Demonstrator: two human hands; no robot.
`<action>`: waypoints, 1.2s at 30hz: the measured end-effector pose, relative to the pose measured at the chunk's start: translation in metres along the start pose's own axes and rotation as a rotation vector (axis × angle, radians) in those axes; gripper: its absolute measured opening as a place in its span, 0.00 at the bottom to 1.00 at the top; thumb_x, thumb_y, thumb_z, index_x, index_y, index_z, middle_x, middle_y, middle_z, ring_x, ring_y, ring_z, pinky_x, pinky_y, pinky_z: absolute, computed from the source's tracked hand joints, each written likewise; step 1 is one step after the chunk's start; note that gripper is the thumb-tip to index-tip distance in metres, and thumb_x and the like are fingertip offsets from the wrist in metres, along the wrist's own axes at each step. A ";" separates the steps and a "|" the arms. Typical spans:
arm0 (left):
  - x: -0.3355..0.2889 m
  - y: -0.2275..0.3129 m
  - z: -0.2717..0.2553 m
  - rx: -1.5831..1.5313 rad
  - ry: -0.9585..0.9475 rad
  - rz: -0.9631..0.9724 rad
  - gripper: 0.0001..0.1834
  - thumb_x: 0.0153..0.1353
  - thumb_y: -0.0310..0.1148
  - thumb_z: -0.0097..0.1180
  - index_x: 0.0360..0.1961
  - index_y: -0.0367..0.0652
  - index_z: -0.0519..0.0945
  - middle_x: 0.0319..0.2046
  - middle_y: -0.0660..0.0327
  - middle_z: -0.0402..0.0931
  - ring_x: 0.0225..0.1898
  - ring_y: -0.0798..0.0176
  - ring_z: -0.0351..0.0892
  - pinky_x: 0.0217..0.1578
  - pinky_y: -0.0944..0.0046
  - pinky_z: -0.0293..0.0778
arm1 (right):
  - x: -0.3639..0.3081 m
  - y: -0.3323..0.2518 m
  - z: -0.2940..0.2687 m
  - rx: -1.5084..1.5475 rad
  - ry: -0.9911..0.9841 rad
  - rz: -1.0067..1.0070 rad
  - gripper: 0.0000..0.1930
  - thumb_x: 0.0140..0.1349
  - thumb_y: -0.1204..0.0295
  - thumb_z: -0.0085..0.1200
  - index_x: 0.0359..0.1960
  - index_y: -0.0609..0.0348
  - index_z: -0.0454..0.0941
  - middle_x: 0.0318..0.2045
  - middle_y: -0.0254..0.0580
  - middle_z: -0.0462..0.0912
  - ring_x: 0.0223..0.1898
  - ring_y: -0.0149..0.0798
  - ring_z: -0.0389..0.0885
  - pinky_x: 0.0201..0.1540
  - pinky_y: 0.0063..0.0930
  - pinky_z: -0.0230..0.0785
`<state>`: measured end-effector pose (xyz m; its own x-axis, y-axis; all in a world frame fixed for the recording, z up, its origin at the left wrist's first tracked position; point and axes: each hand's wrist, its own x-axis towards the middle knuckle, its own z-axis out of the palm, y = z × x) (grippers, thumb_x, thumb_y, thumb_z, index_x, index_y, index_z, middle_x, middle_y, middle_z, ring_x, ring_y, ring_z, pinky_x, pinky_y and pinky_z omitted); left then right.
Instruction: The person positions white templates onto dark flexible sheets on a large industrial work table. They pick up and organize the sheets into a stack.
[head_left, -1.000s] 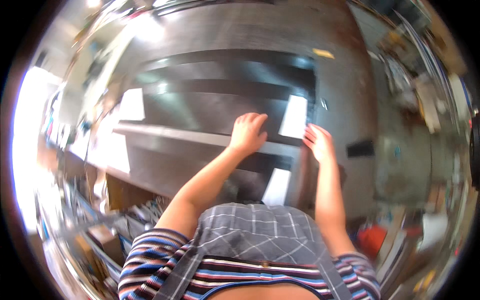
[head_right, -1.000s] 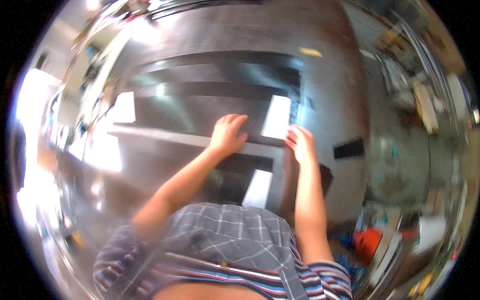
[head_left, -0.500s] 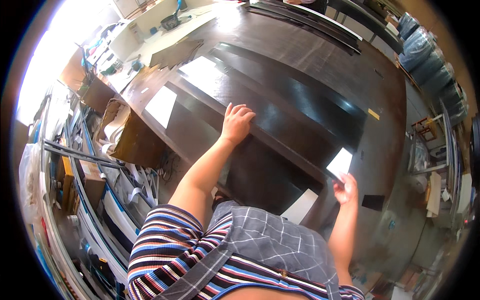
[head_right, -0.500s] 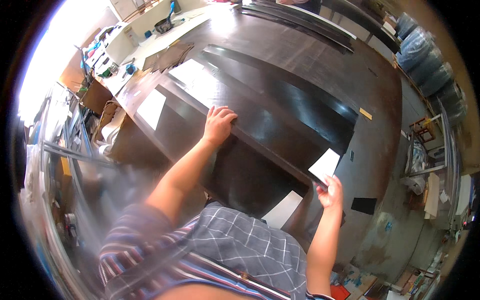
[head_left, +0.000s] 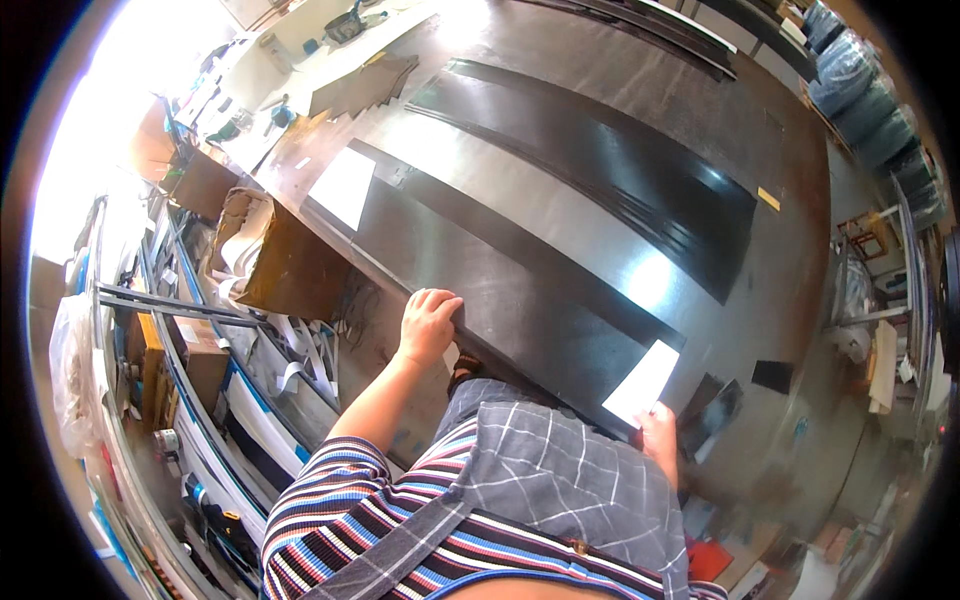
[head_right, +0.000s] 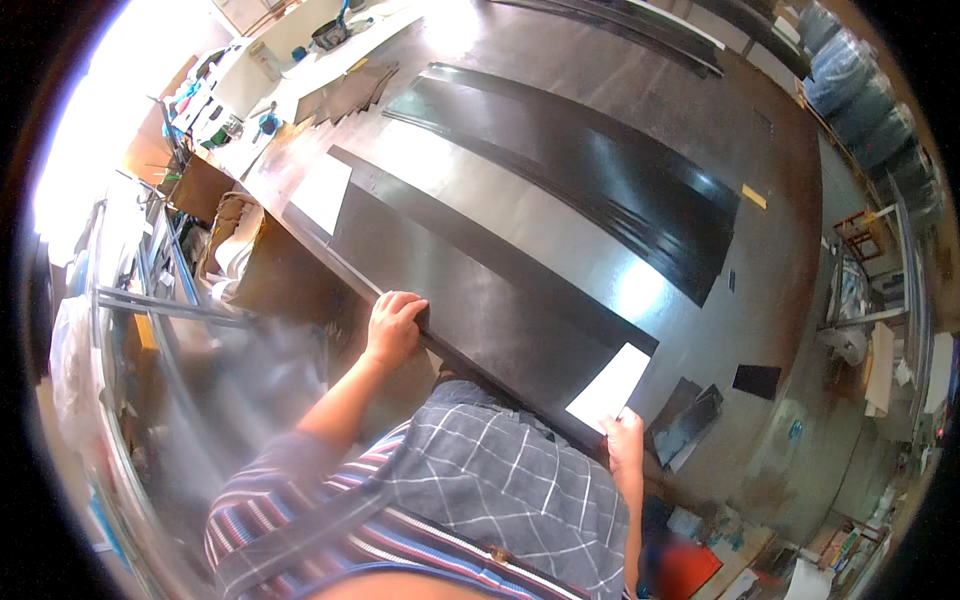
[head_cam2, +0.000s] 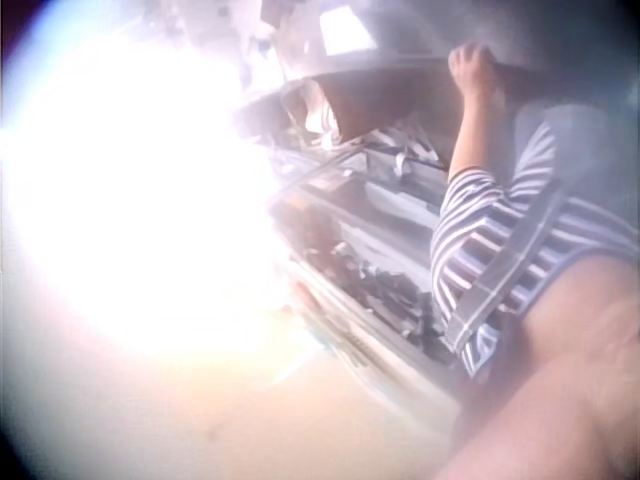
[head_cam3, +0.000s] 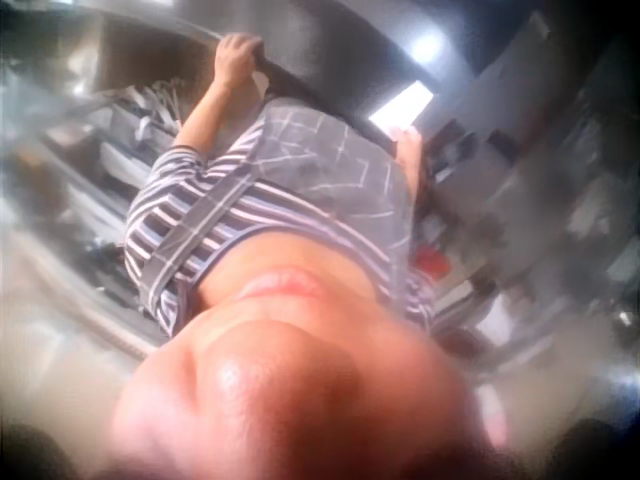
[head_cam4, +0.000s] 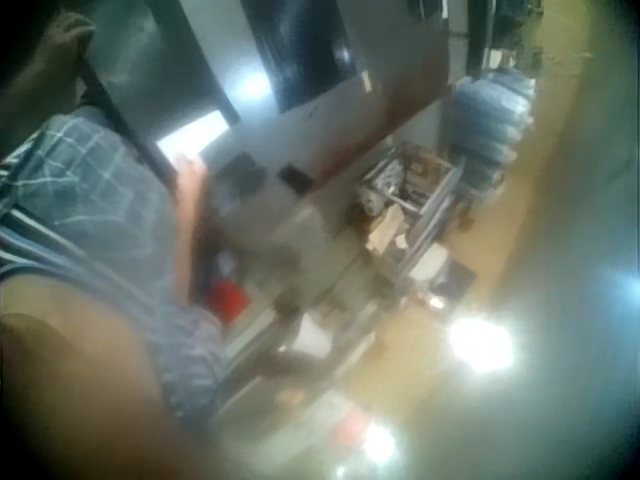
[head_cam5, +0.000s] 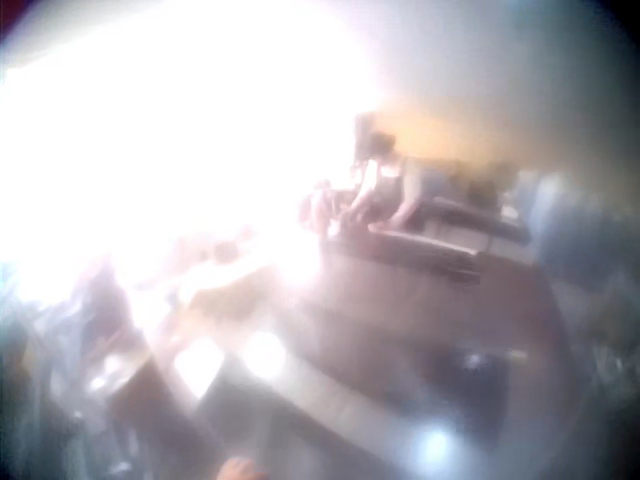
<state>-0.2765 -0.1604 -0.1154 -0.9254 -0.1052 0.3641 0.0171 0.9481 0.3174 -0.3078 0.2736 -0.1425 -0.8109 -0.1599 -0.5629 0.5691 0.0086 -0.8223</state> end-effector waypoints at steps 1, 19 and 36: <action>-0.001 0.001 0.000 0.004 -0.012 -0.005 0.18 0.39 0.21 0.53 0.36 0.45 0.80 0.37 0.63 0.76 0.44 0.56 0.74 0.51 0.55 0.69 | 0.001 -0.001 0.000 -0.074 0.046 0.031 0.05 0.55 0.78 0.55 0.33 0.67 0.78 0.26 0.34 0.79 0.27 0.27 0.77 0.31 0.24 0.69; -0.007 -0.037 0.036 0.078 -0.252 0.053 0.23 0.44 0.21 0.51 0.46 0.42 0.77 0.47 0.53 0.73 0.51 0.48 0.70 0.53 0.52 0.67 | 0.004 -0.038 0.024 -1.148 0.315 0.005 0.20 0.55 0.53 0.55 0.28 0.61 0.80 0.28 0.56 0.82 0.34 0.57 0.82 0.37 0.47 0.73; 0.029 0.051 0.050 -0.342 -0.158 -0.092 0.19 0.48 0.22 0.54 0.44 0.43 0.79 0.47 0.56 0.74 0.52 0.52 0.70 0.54 0.55 0.65 | -0.019 -0.046 -0.079 -1.038 0.893 0.217 0.28 0.49 0.56 0.65 0.42 0.65 0.70 0.34 0.53 0.81 0.38 0.51 0.81 0.39 0.44 0.74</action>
<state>-0.3212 -0.1004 -0.1324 -0.9755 -0.1125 0.1891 0.0315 0.7794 0.6257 -0.3296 0.3547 -0.1007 -0.7556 0.6152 -0.2249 0.6525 0.7370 -0.1761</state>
